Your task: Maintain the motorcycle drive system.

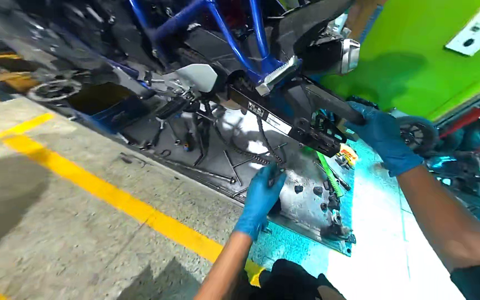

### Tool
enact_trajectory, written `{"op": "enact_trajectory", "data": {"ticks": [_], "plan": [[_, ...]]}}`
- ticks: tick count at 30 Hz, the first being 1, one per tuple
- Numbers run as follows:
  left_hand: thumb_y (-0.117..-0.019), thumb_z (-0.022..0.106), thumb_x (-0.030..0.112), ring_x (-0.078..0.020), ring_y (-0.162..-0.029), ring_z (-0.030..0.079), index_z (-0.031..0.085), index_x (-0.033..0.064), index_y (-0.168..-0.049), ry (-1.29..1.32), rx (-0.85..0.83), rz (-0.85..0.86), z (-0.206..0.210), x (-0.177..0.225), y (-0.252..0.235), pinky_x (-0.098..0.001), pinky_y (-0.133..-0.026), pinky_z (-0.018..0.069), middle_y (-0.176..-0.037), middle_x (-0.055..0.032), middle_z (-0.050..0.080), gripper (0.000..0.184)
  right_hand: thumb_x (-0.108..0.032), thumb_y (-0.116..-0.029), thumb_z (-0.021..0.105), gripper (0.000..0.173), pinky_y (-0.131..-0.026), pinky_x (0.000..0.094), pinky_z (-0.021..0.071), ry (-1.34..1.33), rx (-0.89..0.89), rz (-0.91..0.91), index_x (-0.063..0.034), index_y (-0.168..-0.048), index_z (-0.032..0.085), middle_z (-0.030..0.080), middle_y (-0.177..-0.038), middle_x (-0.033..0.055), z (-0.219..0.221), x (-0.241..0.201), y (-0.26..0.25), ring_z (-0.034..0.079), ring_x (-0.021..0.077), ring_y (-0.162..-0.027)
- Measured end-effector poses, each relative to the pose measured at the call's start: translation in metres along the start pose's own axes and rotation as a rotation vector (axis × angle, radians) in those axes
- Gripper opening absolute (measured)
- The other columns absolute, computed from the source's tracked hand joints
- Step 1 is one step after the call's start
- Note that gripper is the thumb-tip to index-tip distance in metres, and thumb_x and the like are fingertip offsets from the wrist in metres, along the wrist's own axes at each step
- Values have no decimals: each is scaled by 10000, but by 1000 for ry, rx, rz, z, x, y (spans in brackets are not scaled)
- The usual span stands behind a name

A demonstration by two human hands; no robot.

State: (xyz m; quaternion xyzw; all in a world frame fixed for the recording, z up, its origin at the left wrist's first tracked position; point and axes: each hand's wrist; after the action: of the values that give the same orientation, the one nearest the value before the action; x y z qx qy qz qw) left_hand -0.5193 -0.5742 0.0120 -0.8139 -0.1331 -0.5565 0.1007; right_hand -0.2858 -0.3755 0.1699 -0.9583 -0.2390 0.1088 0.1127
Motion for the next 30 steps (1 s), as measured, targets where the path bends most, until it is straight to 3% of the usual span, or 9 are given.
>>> {"op": "enact_trajectory", "data": {"ticks": [3,6,9,14,18,21,24,27,30], "plan": [[-915,771,385,-403,-1235,582,463,86,-1523,-115,58,172,-11,44,-61,-627,-1001,484,-1419,-216,552,744,-341,-908,785,616,-1006,681,458,-24,-117,62,-212,-1468,562,649,-1344,182,-2,-3,-15,618,413,-1226],[-842,831,437,-411,-1314,536,408,44,-1552,-178,73,208,0,72,-101,-590,-1073,451,-1492,-238,491,915,-372,-877,816,722,-1049,673,426,-94,-234,97,-211,-1511,508,616,-1395,175,6,11,-21,581,388,-1286],[-874,807,409,-416,-1300,545,499,-24,-1466,-217,121,243,20,76,-120,-562,-1080,448,-1416,-264,545,795,-415,-859,824,796,-1084,655,410,-89,-262,89,-249,-1547,458,570,-1465,141,-5,14,-16,545,363,-1339],[-886,802,364,-370,-1221,602,621,-9,-1356,-139,187,302,22,62,-125,-530,-1049,486,-1327,-219,616,627,-368,-968,711,579,-989,732,426,-38,-81,13,-250,-1503,522,611,-1395,185,-3,4,0,588,453,-1249],[-984,681,227,-300,-1234,605,507,99,-1500,-77,159,359,9,43,-108,-517,-1004,525,-1492,-139,520,559,-388,-967,695,582,-938,766,421,-64,86,-44,-197,-1494,537,604,-1351,257,12,5,8,583,525,-1201],[-977,644,164,-274,-1185,624,543,99,-1472,33,235,282,-17,20,-93,-488,-987,537,-1421,-143,572,509,-533,-974,521,638,-990,759,376,-28,282,-76,-203,-1520,502,556,-1425,251,27,-3,28,510,539,-1288],[-1024,615,225,-231,-1129,646,496,105,-1490,206,390,3,-56,3,-94,-430,-946,553,-1434,-149,556,496,-384,-999,546,482,-987,673,425,-213,404,-162,-45,-1321,667,667,-1256,264,50,-42,50,610,489,-1162],[-997,665,219,-251,-1194,625,461,22,-1492,301,556,-102,-95,-3,-136,-425,-1022,517,-1413,-194,567,571,-349,-973,593,434,-982,659,413,-299,407,-176,-80,-1296,703,678,-1242,244,85,-82,45,609,477,-1161],[-960,722,156,-226,-1216,610,421,5,-1513,456,632,-95,-110,3,-181,-362,-1019,513,-1478,-207,502,647,-303,-970,633,400,-967,617,442,-251,547,-161,-95,-1305,701,681,-1233,241,78,-115,17,621,462,-1144]]}}
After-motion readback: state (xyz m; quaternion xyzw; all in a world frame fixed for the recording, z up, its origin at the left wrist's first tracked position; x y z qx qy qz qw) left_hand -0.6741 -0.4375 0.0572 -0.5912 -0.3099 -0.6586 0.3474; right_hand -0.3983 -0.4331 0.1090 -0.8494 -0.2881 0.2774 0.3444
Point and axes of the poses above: each hand's wrist, its own y-axis away from the middle knuckle, its own z-axis out of the palm, x = y × z
